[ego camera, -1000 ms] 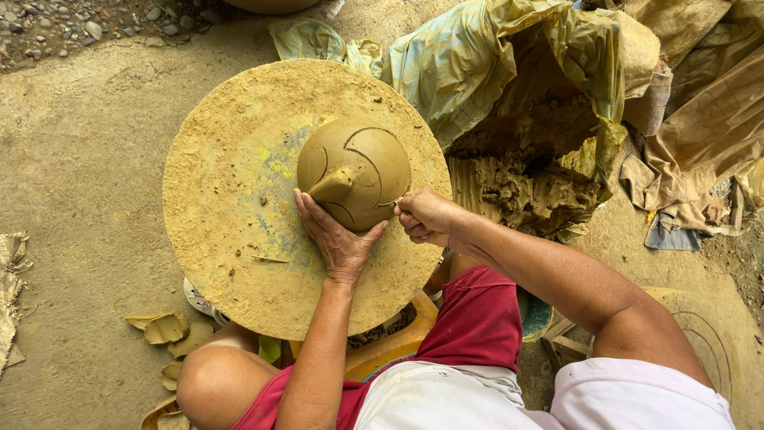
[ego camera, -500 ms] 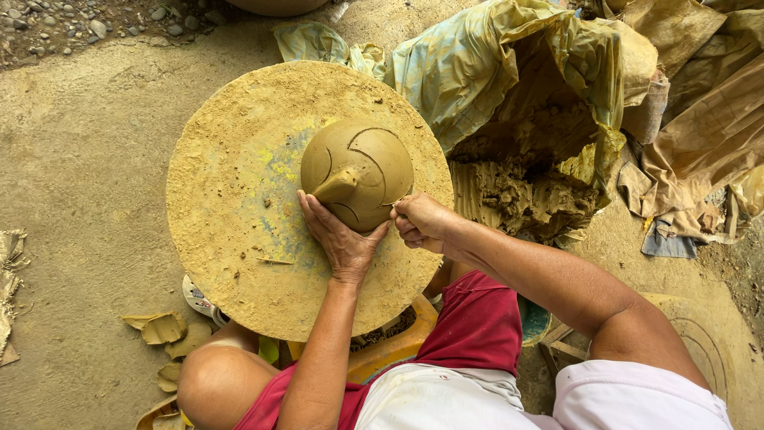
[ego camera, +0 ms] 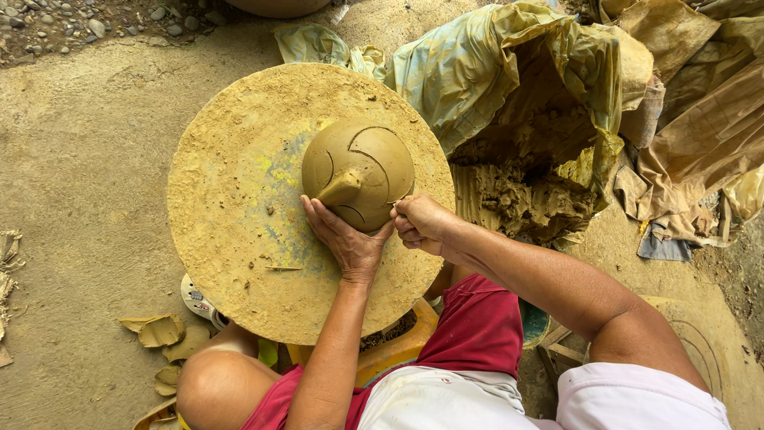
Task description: The person carves a large mouth into a rounded clay object using a small tool, removing clay segments and smoothing the interior by hand.
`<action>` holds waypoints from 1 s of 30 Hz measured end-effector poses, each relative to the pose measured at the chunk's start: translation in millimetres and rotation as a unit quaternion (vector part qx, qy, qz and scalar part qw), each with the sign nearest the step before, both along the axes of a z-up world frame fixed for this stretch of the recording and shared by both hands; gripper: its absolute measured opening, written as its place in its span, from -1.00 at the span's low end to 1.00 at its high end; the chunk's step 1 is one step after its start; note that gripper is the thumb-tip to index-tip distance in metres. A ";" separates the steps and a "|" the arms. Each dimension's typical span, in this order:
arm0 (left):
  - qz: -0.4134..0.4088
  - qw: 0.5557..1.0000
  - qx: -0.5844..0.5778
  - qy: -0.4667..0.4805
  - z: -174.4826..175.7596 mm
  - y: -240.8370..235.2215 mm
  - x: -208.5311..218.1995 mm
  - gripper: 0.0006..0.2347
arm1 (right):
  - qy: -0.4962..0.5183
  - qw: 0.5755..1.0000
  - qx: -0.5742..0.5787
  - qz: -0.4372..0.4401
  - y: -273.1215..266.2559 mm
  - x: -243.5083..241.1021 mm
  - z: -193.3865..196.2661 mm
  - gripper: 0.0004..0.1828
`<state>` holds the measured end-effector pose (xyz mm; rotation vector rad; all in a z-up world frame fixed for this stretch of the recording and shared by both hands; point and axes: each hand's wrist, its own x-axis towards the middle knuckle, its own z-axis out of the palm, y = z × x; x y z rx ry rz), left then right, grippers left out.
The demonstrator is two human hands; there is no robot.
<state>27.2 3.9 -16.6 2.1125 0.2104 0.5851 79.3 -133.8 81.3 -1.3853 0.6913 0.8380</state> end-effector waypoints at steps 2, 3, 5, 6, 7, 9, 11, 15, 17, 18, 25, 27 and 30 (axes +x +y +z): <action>0.013 1.000 0.000 -0.006 -1.0 -3.4 0.2 0.22 | 0.006 1.000 -0.010 -0.005 2.5 1.5 2.9 -0.72; 0.020 1.000 0.000 -0.009 -1.7 -5.1 0.2 0.22 | 0.009 1.000 -0.015 -0.008 3.4 1.9 4.7 -0.72; 0.026 1.000 -0.002 -0.004 -3.6 -7.8 0.2 0.21 | 0.006 1.000 -0.008 -0.004 5.4 2.8 8.0 -0.72; 0.029 1.000 -0.004 -0.001 -4.8 -9.0 -0.4 0.21 | 0.006 1.000 -0.005 -0.002 6.2 2.6 9.4 -0.72; 0.031 1.000 0.002 0.001 -6.0 -10.1 -0.7 0.21 | 0.004 1.000 -0.012 0.004 6.7 2.6 10.8 -0.72; 0.036 0.999 0.013 0.004 -8.0 -11.9 0.6 0.20 | -0.001 1.000 -0.025 0.018 8.2 4.5 13.3 -0.72; 0.043 0.999 0.010 0.008 -10.0 -14.4 1.1 0.20 | -0.001 0.999 -0.027 0.020 8.8 5.5 14.3 -0.71; 0.056 0.998 0.021 0.008 -13.0 -17.8 2.1 0.20 | -0.010 1.000 -0.019 0.020 9.6 6.6 12.7 -0.71; 0.064 0.998 0.015 0.008 -13.2 -19.7 1.9 0.20 | -0.007 0.999 -0.032 0.013 9.7 5.6 11.0 -0.72; 0.070 0.997 0.012 0.007 -13.0 -21.0 3.3 0.19 | -0.007 0.999 -0.039 0.011 9.7 6.4 10.2 -0.72; 0.095 0.995 0.009 -0.002 -10.6 -25.6 5.9 0.16 | -0.023 1.000 0.010 -0.003 8.8 4.5 0.7 -0.72; 0.100 0.995 0.006 -0.009 -9.9 -26.5 7.1 0.17 | -0.021 1.000 -0.011 0.002 8.9 6.7 -1.3 -0.71; 0.105 0.994 0.014 -0.006 -10.5 -28.4 7.1 0.15 | -0.018 1.000 -0.009 -0.005 9.1 7.3 -3.4 -0.72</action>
